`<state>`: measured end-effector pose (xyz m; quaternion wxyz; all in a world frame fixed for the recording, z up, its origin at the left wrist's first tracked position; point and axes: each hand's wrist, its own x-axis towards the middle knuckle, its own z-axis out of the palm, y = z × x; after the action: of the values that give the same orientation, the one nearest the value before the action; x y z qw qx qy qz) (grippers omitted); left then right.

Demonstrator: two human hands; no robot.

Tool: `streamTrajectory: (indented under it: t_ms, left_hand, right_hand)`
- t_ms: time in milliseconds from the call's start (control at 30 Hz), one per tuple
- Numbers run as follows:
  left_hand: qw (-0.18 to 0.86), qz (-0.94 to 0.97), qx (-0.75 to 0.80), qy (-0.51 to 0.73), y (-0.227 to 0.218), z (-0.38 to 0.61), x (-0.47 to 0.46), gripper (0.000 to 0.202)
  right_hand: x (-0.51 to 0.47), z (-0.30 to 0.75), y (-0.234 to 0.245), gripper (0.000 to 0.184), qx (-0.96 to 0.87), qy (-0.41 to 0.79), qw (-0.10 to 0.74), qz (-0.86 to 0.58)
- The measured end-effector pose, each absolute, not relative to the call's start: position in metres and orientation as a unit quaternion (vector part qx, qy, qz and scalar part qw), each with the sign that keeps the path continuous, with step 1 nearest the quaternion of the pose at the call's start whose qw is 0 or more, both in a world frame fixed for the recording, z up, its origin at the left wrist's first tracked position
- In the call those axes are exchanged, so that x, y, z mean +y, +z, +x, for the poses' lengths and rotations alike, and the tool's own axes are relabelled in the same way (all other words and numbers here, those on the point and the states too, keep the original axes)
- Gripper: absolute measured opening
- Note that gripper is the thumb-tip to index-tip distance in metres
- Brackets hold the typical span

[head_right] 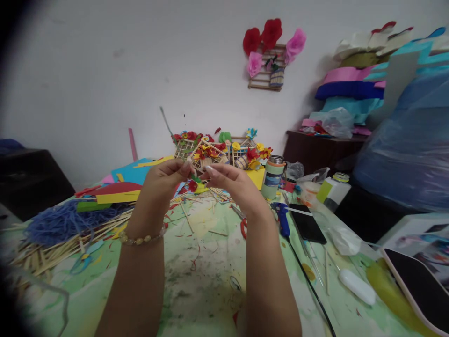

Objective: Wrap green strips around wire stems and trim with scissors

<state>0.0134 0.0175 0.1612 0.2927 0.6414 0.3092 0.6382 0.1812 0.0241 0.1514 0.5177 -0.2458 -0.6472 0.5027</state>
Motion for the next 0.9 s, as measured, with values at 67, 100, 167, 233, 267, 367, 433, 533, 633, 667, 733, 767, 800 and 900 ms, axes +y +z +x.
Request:
streamTrajectory:
  t_ms: [67,100,167,233,267,367,433,533,633,667,733,767,800,900]
  left_hand:
    - [0.302,0.679,0.316,0.59,0.162,0.012,0.016,0.029]
    - [0.306,0.695,0.317,0.569,0.161,0.012,0.015,0.03]
    - [0.323,0.724,0.312,0.524,0.16,0.014,0.015,0.03]
    - [0.35,0.752,0.305,0.467,0.157,0.017,0.016,0.028]
    - [0.365,0.765,0.3,0.438,0.157,0.019,0.016,0.027]
    - [0.391,0.785,0.291,0.382,0.155,0.024,0.015,0.023]
    - [0.389,0.791,0.293,0.37,0.156,0.026,0.015,0.022]
    - [0.369,0.803,0.307,0.354,0.157,0.028,0.013,0.021]
    - [0.365,0.809,0.311,0.339,0.158,0.029,0.013,0.02]
    - [0.369,0.811,0.311,0.333,0.158,0.029,0.013,0.02]
    - [0.372,0.813,0.309,0.324,0.158,0.028,0.014,0.02]
    - [0.371,0.816,0.308,0.319,0.158,0.027,0.014,0.02]
    - [0.368,0.82,0.307,0.313,0.158,0.026,0.014,0.021]
    - [0.358,0.838,0.302,0.28,0.158,0.023,0.014,0.024]
  right_hand:
    - [0.023,0.185,0.153,0.028,-0.648,0.487,0.537,-0.234]
    - [0.023,0.184,0.153,0.028,-0.646,0.482,0.548,-0.224]
    - [0.023,0.181,0.154,0.025,-0.637,0.468,0.576,-0.208]
    - [0.023,0.175,0.153,0.021,-0.632,0.45,0.598,-0.202]
    - [0.023,0.173,0.153,0.019,-0.627,0.442,0.609,-0.199]
    - [0.024,0.17,0.152,0.012,-0.606,0.432,0.642,-0.183]
    - [0.025,0.172,0.152,0.008,-0.584,0.426,0.668,-0.174]
    - [0.025,0.178,0.152,0.004,-0.557,0.412,0.702,-0.165]
    - [0.025,0.181,0.153,0.003,-0.537,0.403,0.724,-0.16]
    - [0.024,0.181,0.154,0.003,-0.533,0.401,0.728,-0.162]
    - [0.024,0.182,0.154,0.003,-0.528,0.394,0.733,-0.169]
    - [0.024,0.182,0.154,0.003,-0.531,0.393,0.731,-0.173]
    - [0.024,0.183,0.155,0.003,-0.535,0.393,0.726,-0.176]
    - [0.025,0.186,0.155,0.006,-0.547,0.404,0.713,-0.171]
